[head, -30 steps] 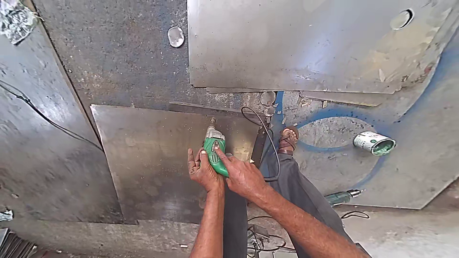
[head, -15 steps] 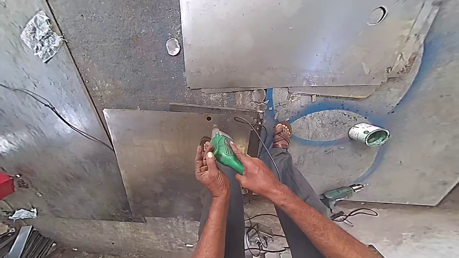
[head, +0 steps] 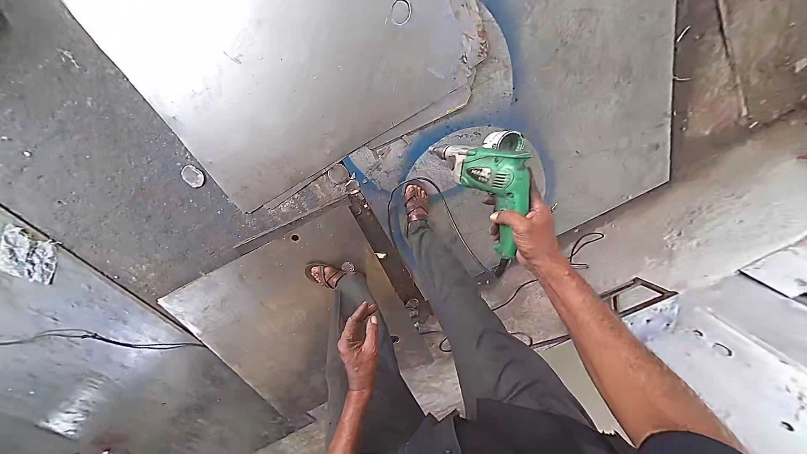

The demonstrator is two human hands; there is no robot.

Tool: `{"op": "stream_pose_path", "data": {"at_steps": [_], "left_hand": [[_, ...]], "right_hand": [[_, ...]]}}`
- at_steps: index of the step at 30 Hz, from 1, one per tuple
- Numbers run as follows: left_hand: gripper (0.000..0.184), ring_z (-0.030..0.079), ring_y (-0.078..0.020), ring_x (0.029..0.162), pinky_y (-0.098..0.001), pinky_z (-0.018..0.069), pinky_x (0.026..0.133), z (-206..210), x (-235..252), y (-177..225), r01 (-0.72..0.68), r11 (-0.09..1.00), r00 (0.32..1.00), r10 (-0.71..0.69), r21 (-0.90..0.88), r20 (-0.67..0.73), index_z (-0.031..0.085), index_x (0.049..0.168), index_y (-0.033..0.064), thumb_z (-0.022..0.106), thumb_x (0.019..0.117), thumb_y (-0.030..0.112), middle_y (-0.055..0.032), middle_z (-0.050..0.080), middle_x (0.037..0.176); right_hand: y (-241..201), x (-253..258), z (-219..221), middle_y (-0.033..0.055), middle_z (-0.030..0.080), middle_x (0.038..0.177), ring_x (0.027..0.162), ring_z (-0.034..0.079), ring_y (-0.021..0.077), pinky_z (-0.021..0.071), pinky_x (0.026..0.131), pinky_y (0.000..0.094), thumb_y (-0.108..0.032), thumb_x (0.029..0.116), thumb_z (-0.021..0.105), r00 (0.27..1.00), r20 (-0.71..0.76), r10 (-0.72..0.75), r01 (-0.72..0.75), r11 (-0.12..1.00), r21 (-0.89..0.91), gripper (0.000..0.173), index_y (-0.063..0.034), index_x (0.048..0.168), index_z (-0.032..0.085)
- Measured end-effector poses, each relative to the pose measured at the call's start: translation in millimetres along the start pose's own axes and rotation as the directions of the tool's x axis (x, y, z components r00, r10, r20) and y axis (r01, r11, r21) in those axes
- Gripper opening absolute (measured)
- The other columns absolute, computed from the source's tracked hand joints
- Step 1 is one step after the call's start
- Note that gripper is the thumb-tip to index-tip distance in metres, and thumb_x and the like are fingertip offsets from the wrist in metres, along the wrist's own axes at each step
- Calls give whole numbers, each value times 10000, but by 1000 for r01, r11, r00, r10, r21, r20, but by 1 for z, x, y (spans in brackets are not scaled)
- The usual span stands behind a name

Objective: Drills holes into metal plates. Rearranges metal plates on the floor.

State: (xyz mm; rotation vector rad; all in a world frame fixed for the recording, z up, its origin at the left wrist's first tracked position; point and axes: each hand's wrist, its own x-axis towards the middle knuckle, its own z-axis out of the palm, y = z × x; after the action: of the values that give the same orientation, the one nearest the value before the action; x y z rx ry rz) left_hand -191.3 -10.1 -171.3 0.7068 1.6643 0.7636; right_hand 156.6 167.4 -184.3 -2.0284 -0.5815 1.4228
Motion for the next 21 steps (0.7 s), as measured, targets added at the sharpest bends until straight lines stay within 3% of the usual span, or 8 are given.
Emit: {"op": "stream_pose_path", "data": {"at_steps": [6, 10, 14, 21], "left_hand": [[357, 715, -218, 1110, -363, 591, 992, 31, 1, 16, 81, 982, 993, -93, 169, 68, 632, 1293, -67, 622, 962, 64, -146, 737, 1185], [360, 716, -183, 1102, -351, 591, 984, 50, 2, 20, 126, 952, 979, -164, 280, 117, 642, 1298, -41, 639, 961, 85, -122, 742, 1181], [373, 711, -137, 1109, -349, 586, 991, 53, 7, 25, 173, 883, 950, -267, 436, 163, 649, 1323, 16, 641, 969, 134, -69, 746, 1194], [379, 705, -131, 1114, -353, 565, 1022, 39, 12, 34, 252, 807, 914, -379, 534, 142, 638, 1342, 27, 637, 980, 141, -65, 745, 1196]], "right_hand": [[-15, 64, -117, 73, 693, 1141, 607, 657, 176, 574, 490, 327, -32, 876, 613, 950, -311, 25, 6, 995, 100, 788, -227, 1576, 308], [-10, 98, -166, 51, 671, 1067, 624, 653, 177, 576, 493, 342, -57, 855, 623, 908, -391, 147, -69, 976, 207, 715, -230, 1508, 392], [5, 123, -186, 67, 706, 1021, 616, 656, 170, 559, 497, 320, -82, 877, 608, 874, -402, 274, -143, 935, 325, 558, -189, 1408, 474], [33, 159, -178, 80, 707, 1002, 604, 655, 178, 554, 486, 316, -75, 882, 603, 849, -400, 345, -154, 887, 436, 503, -150, 1363, 479]]}}
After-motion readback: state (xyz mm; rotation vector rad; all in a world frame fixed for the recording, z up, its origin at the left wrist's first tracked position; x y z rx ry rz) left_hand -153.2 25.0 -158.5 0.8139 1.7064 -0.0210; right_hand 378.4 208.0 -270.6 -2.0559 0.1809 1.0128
